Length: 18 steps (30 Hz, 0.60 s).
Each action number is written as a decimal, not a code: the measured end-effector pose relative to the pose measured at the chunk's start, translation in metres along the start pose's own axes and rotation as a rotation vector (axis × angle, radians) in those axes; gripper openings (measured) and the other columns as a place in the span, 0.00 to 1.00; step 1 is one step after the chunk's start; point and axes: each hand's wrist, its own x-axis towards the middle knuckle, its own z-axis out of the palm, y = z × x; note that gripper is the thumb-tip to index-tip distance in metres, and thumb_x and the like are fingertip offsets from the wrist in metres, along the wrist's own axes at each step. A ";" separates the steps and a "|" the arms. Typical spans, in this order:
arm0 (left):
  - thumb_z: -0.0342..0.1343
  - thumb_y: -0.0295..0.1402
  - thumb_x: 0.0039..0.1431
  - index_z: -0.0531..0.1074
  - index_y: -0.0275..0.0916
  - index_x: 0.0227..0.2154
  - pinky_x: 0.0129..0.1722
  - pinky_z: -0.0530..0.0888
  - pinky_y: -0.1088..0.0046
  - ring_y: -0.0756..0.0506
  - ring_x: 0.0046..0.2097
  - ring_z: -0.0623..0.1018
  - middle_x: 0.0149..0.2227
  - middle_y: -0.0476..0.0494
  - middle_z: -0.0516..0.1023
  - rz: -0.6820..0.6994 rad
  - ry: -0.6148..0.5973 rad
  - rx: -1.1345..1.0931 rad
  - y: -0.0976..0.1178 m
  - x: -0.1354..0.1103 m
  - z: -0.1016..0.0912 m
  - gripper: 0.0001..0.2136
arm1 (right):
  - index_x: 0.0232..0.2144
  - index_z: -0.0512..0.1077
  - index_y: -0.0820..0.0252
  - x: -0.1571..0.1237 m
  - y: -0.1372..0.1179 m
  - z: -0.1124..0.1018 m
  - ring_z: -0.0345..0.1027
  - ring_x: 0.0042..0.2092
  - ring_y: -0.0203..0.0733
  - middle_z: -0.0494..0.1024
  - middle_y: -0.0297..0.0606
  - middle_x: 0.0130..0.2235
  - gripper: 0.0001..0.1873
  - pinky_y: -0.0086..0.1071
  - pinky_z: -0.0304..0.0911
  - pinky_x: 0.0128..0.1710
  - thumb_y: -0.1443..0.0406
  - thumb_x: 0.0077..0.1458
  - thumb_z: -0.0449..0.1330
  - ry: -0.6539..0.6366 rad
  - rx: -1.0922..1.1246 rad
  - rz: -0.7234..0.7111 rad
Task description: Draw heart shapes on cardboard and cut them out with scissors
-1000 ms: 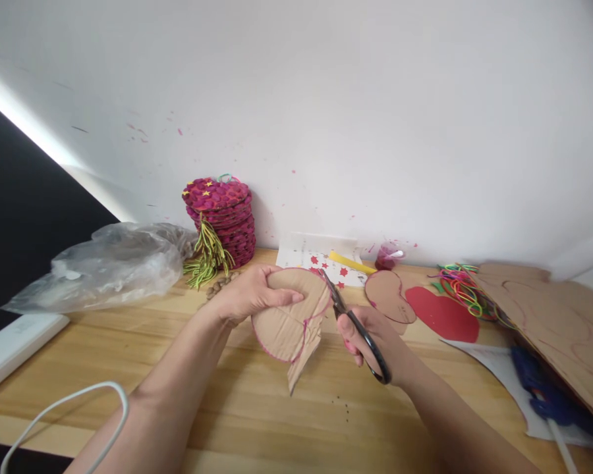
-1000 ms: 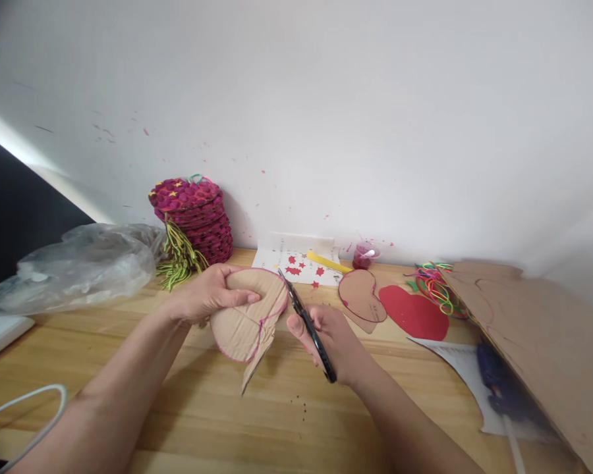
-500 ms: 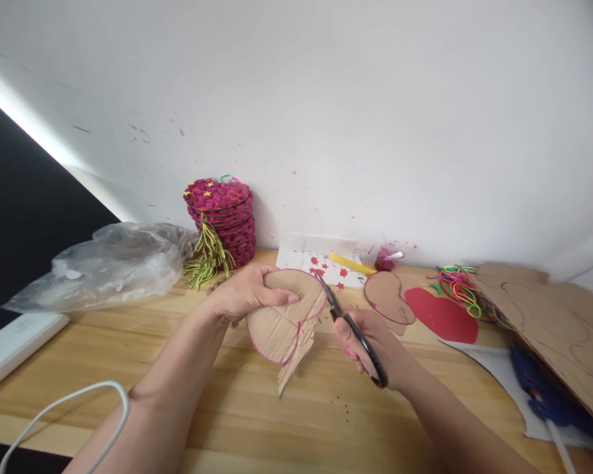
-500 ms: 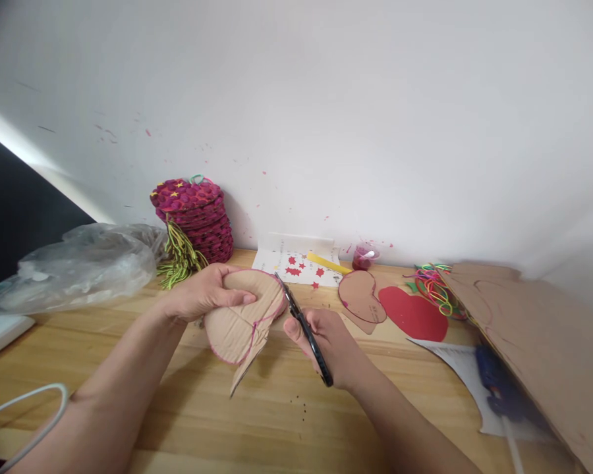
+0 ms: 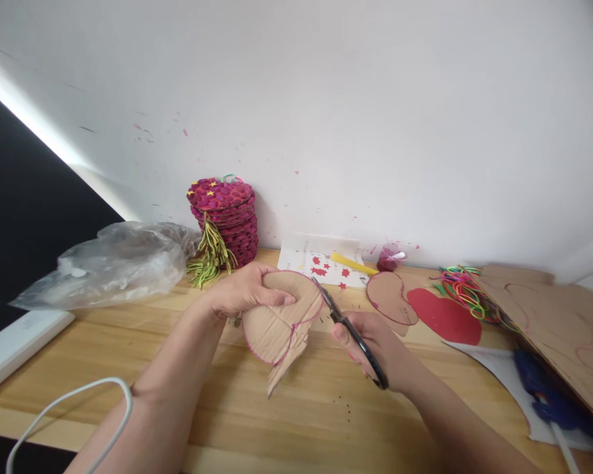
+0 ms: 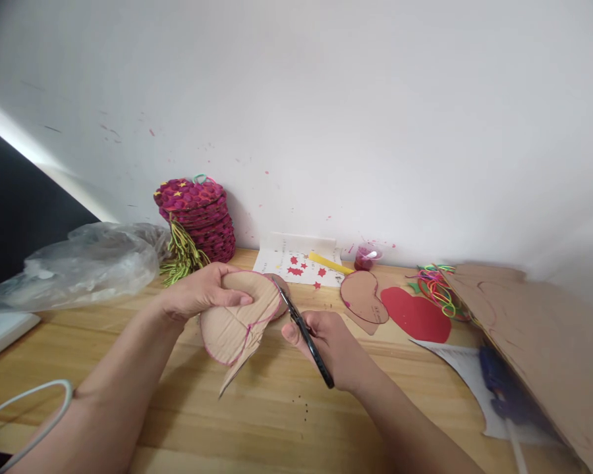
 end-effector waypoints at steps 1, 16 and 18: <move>0.75 0.36 0.45 0.85 0.39 0.39 0.35 0.77 0.75 0.46 0.34 0.81 0.36 0.45 0.86 -0.006 -0.001 0.009 0.000 0.000 -0.001 0.16 | 0.21 0.55 0.54 0.000 0.001 0.000 0.50 0.20 0.33 0.56 0.26 0.18 0.33 0.29 0.45 0.19 0.36 0.61 0.54 -0.005 -0.002 -0.009; 0.74 0.41 0.43 0.86 0.36 0.37 0.39 0.79 0.69 0.42 0.35 0.83 0.40 0.39 0.87 -0.030 -0.039 0.099 -0.004 0.000 -0.012 0.18 | 0.22 0.56 0.55 0.004 0.007 -0.002 0.48 0.25 0.34 0.53 0.27 0.22 0.29 0.29 0.42 0.22 0.44 0.62 0.61 -0.059 -0.063 -0.040; 0.74 0.41 0.43 0.86 0.37 0.37 0.39 0.79 0.69 0.42 0.35 0.83 0.39 0.39 0.87 -0.036 -0.052 0.097 -0.004 -0.001 -0.012 0.18 | 0.22 0.56 0.55 0.004 0.007 -0.002 0.47 0.25 0.34 0.53 0.27 0.23 0.29 0.29 0.42 0.22 0.44 0.62 0.61 -0.051 -0.074 -0.052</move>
